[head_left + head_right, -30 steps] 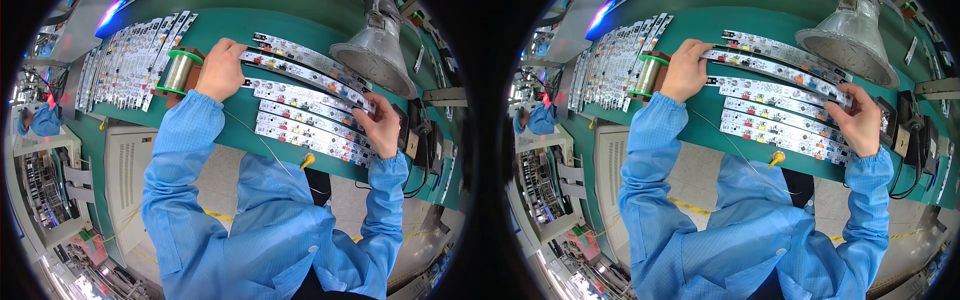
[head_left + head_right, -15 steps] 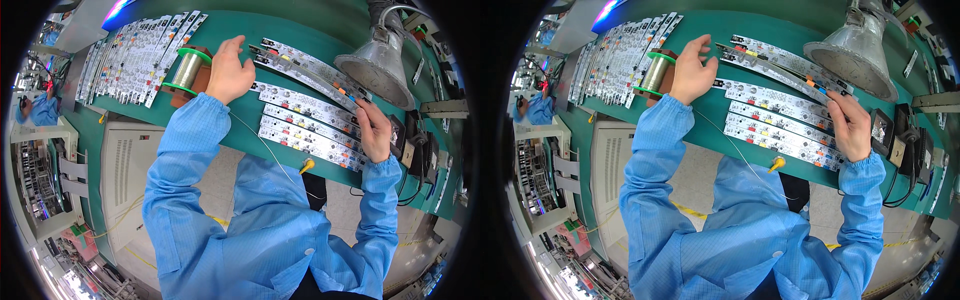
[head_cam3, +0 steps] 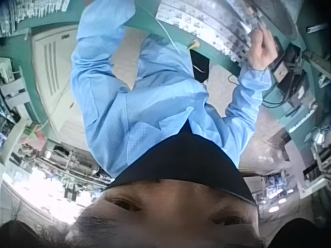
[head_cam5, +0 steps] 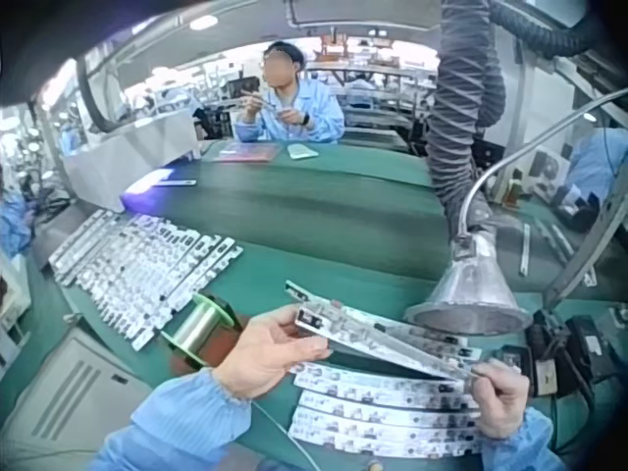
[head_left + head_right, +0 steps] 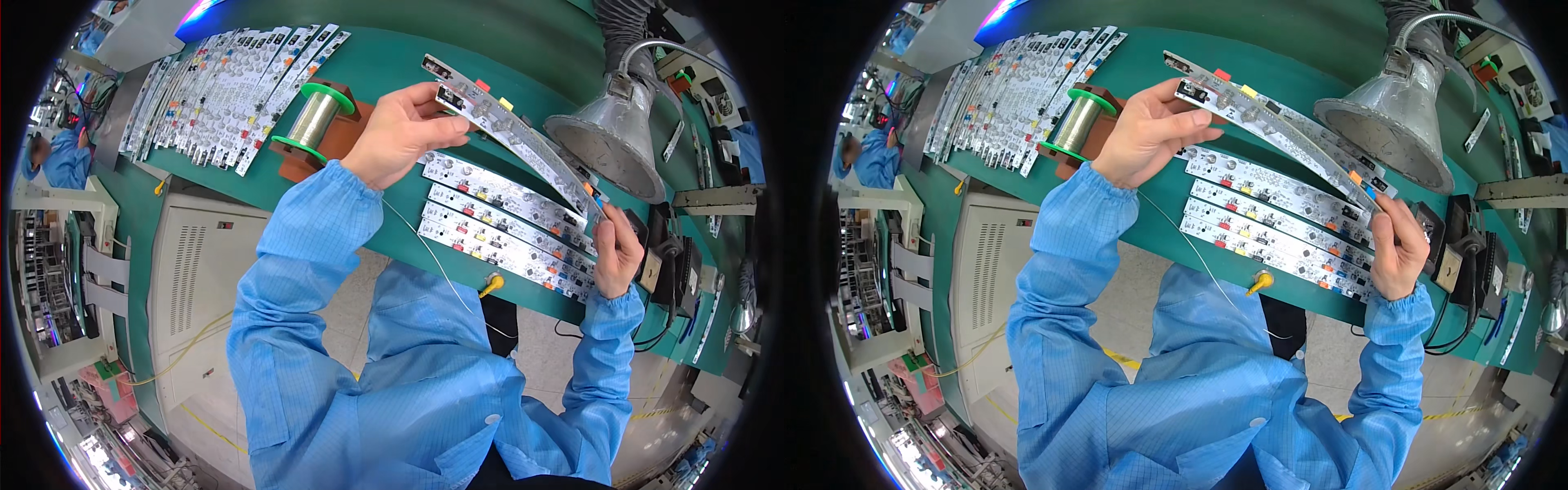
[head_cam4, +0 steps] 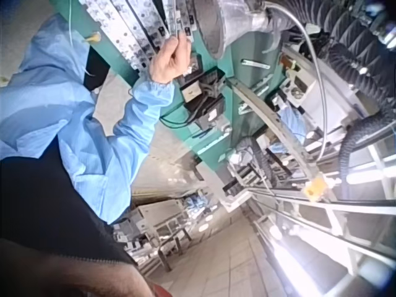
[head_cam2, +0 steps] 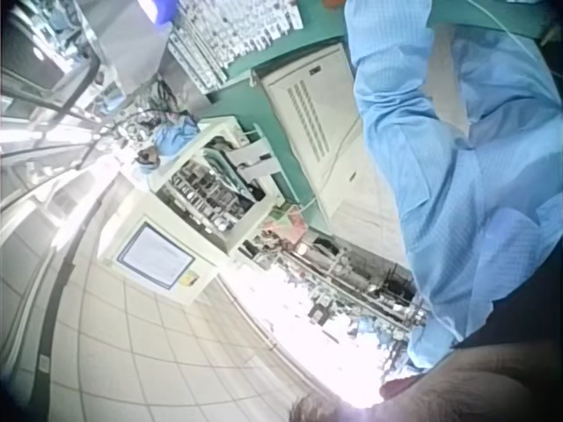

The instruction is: The person solders components onto circuit boards using a soldering iron and solder wire, places completed boards onto the conveyor belt, retrieves additional circuit boards from the belt, and arranges them on the table.

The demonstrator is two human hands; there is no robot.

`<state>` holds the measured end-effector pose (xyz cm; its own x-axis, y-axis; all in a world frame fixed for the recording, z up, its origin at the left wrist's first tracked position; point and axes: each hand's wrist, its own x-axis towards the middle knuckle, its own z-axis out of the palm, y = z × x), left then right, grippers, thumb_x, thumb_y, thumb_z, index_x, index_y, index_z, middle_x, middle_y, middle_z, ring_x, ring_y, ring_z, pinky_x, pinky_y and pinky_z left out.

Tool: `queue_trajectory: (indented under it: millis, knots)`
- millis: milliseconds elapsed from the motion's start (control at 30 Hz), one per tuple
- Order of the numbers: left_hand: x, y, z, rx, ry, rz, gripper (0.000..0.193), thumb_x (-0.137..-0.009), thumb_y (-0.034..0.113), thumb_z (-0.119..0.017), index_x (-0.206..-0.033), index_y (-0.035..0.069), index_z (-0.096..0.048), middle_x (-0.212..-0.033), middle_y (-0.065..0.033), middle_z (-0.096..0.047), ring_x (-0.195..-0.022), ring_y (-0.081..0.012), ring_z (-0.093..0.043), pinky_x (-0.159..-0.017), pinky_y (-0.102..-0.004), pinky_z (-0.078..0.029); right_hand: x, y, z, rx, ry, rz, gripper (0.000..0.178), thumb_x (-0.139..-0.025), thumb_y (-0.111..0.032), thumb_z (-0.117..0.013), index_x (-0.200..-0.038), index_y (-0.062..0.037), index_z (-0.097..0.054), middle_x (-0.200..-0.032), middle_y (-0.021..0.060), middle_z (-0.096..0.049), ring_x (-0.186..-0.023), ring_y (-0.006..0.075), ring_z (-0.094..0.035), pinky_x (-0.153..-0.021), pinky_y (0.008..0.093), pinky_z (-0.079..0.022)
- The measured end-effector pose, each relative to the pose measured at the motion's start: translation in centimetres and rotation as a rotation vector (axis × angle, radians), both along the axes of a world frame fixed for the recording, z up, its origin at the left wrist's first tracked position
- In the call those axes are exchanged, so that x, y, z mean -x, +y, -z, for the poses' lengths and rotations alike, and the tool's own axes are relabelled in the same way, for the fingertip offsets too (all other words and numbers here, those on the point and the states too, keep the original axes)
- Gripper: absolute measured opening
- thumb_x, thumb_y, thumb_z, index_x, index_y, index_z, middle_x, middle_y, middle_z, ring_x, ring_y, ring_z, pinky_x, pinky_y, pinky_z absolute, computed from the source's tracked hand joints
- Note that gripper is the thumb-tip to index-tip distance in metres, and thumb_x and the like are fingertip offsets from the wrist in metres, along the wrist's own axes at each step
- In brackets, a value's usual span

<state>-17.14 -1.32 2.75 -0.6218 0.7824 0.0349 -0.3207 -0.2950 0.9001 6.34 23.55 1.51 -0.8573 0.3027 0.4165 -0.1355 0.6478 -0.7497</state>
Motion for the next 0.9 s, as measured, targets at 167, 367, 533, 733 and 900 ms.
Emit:
queue_trajectory:
  millis: [167,367,533,733,900]
  knots:
    - [-1.5,0.5,-1.3,-0.039,0.119,-0.091,0.03,-0.079,0.004,-0.067,-0.108,-0.003,-0.06,-0.097,-0.0103,-0.065,-0.089,-0.0166,-0.063,-0.079,-0.0283,-0.052,-1.1,0.2,0.1,0.087,0.037,0.002,0.027,-0.094,-0.011,-0.051,-0.115,0.0041,-0.057,-0.083,0.0018,-0.052,-0.063,0.0047,-0.042,-0.054,0.0181,-0.032]
    - [-2.8,0.6,-2.3,-0.06,0.227,-0.181,0.026,-0.078,0.002,-0.068,-0.103,-0.003,-0.063,-0.093,-0.0096,-0.066,-0.086,-0.0139,-0.063,-0.08,-0.0275,-0.052,-1.7,-0.1,-0.4,-0.052,0.103,0.034,0.028,-0.094,-0.011,-0.052,-0.116,0.0046,-0.056,-0.085,0.0015,-0.05,-0.064,0.0046,-0.04,-0.054,0.0181,-0.03]
    - [-3.4,0.6,-2.6,-0.053,0.24,-0.219,0.024,-0.078,0.001,-0.068,-0.101,-0.003,-0.064,-0.093,-0.0098,-0.066,-0.084,-0.0131,-0.064,-0.078,-0.0264,-0.053,-2.3,-0.8,-1.0,0.024,0.065,0.092,0.023,-0.089,-0.004,-0.055,-0.11,0.0053,-0.059,-0.085,0.007,-0.052,-0.074,0.0123,-0.045,-0.064,0.0229,-0.035]
    - [-3.8,0.8,-2.8,-0.059,0.264,-0.239,0.025,-0.078,-0.001,-0.068,-0.102,-0.005,-0.063,-0.091,-0.0112,-0.067,-0.083,-0.0136,-0.064,-0.076,-0.026,-0.054,-2.7,-1.2,-1.1,0.043,0.068,0.112,0.023,-0.089,-0.004,-0.055,-0.11,0.0049,-0.059,-0.088,0.0083,-0.054,-0.075,0.0135,-0.046,-0.066,0.0234,-0.037]
    - [-4.0,0.8,-2.8,-0.086,0.278,-0.256,0.026,-0.078,0.0,-0.068,-0.102,-0.006,-0.062,-0.091,-0.0123,-0.067,-0.082,-0.0142,-0.065,-0.075,-0.0265,-0.054,-2.6,-1.4,-1.4,-0.057,0.077,0.072,0.024,-0.092,-0.005,-0.049,-0.113,0.0056,-0.056,-0.092,0.0039,-0.051,-0.068,0.0059,-0.041,-0.057,0.0185,-0.031]
